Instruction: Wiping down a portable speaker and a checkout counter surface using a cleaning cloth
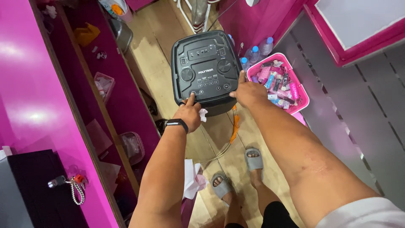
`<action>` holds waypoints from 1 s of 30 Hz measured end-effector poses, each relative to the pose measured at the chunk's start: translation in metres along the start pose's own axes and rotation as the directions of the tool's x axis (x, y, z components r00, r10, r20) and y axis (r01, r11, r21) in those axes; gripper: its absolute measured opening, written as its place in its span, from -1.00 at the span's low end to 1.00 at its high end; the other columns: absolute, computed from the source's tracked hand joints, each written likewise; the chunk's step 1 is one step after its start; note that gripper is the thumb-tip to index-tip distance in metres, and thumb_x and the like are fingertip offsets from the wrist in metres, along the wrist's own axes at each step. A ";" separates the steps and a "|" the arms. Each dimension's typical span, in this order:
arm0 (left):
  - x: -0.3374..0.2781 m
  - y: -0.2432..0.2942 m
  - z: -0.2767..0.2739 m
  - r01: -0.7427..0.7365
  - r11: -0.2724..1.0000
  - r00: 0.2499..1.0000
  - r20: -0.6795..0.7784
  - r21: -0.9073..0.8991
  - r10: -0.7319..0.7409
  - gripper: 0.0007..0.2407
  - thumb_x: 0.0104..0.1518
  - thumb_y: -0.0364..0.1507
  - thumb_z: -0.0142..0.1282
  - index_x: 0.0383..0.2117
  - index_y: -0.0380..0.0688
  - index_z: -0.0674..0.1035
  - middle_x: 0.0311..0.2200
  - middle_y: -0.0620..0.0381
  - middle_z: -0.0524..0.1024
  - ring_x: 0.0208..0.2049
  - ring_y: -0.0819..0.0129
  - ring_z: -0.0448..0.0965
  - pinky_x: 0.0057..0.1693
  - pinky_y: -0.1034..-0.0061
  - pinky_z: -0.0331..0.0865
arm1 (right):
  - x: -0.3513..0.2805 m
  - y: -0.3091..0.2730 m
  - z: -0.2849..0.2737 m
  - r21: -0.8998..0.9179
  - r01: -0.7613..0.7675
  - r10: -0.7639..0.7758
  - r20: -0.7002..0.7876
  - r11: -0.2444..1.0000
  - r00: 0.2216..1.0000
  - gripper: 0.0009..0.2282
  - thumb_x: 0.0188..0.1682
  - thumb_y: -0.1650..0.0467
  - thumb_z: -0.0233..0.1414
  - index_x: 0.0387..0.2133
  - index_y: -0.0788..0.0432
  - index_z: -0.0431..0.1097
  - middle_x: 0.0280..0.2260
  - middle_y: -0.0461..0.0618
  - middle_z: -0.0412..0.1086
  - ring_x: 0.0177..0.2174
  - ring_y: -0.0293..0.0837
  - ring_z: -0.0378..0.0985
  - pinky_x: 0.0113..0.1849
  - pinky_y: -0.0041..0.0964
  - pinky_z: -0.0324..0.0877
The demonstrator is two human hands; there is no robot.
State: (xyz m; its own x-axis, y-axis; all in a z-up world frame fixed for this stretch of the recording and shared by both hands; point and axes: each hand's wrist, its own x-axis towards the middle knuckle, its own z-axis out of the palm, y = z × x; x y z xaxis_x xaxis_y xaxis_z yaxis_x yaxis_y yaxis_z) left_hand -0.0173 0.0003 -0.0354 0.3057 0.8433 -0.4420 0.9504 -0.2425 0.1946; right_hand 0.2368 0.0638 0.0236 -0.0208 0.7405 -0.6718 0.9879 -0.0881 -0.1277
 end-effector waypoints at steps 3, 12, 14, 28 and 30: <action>-0.003 0.001 -0.002 -0.008 1.000 1.000 -0.003 0.011 0.008 -0.74 0.14 -0.40 0.00 -0.04 -0.06 0.54 0.42 -0.07 0.01 0.30 -0.25 0.26 0.36 0.15 0.25 | -0.005 -0.002 -0.004 -0.026 0.011 -0.010 0.017 1.000 1.000 -0.21 0.13 0.08 -0.13 0.43 0.25 -0.42 0.35 0.16 0.12 0.34 0.21 0.03 0.19 0.37 0.15; 0.000 -0.004 0.011 -0.028 1.000 0.998 -0.053 0.005 0.029 -0.76 0.13 -0.41 0.02 -0.07 -0.08 0.54 0.38 -0.12 0.08 0.30 -0.26 0.26 0.35 0.15 0.25 | -0.007 -0.003 -0.007 -0.001 0.014 -0.014 0.037 1.000 0.999 -0.22 0.14 0.09 -0.15 0.43 0.26 -0.43 0.37 0.15 0.08 0.34 0.24 0.04 0.20 0.40 0.13; 0.000 -0.004 0.010 -0.030 1.000 0.998 -0.051 -0.001 0.030 -0.76 0.13 -0.41 0.02 -0.07 -0.09 0.54 0.38 -0.13 0.08 0.30 -0.26 0.26 0.36 0.14 0.24 | -0.007 -0.003 -0.007 0.002 0.010 -0.010 0.027 1.000 1.000 -0.22 0.13 0.09 -0.14 0.43 0.25 -0.42 0.37 0.14 0.08 0.34 0.25 0.05 0.19 0.40 0.13; -0.055 0.039 -0.004 0.064 0.997 0.997 0.055 -0.030 -0.063 -0.68 0.16 -0.39 -0.03 0.04 -0.15 0.51 0.50 -0.10 -0.30 0.47 -0.24 -0.22 0.46 0.03 0.00 | 0.003 0.001 -0.005 -0.018 0.036 -0.036 0.027 0.999 0.999 -0.20 0.15 0.05 -0.19 0.44 0.22 -0.51 0.34 0.33 0.08 0.33 0.29 0.05 0.29 0.27 -0.10; -0.059 0.042 0.001 0.100 0.994 0.988 0.114 0.042 -0.104 -0.68 0.19 -0.33 -0.04 0.05 -0.09 0.51 0.51 -0.04 -0.29 0.48 -0.11 -0.22 0.47 0.02 -0.11 | -0.011 -0.005 -0.016 0.019 0.002 -0.003 0.027 1.000 1.000 -0.21 0.14 0.07 -0.16 0.44 0.21 -0.47 0.33 0.35 0.11 0.30 0.27 0.14 0.25 0.29 0.03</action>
State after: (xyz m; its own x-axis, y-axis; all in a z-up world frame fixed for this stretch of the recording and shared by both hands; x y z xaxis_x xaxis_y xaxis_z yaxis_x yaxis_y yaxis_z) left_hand 0.0051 -0.0603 -0.0021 0.2099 0.8035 -0.5570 0.9777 -0.1771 0.1129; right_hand 0.2348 0.0670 0.0436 -0.0278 0.7225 -0.6908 0.9848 -0.0988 -0.1430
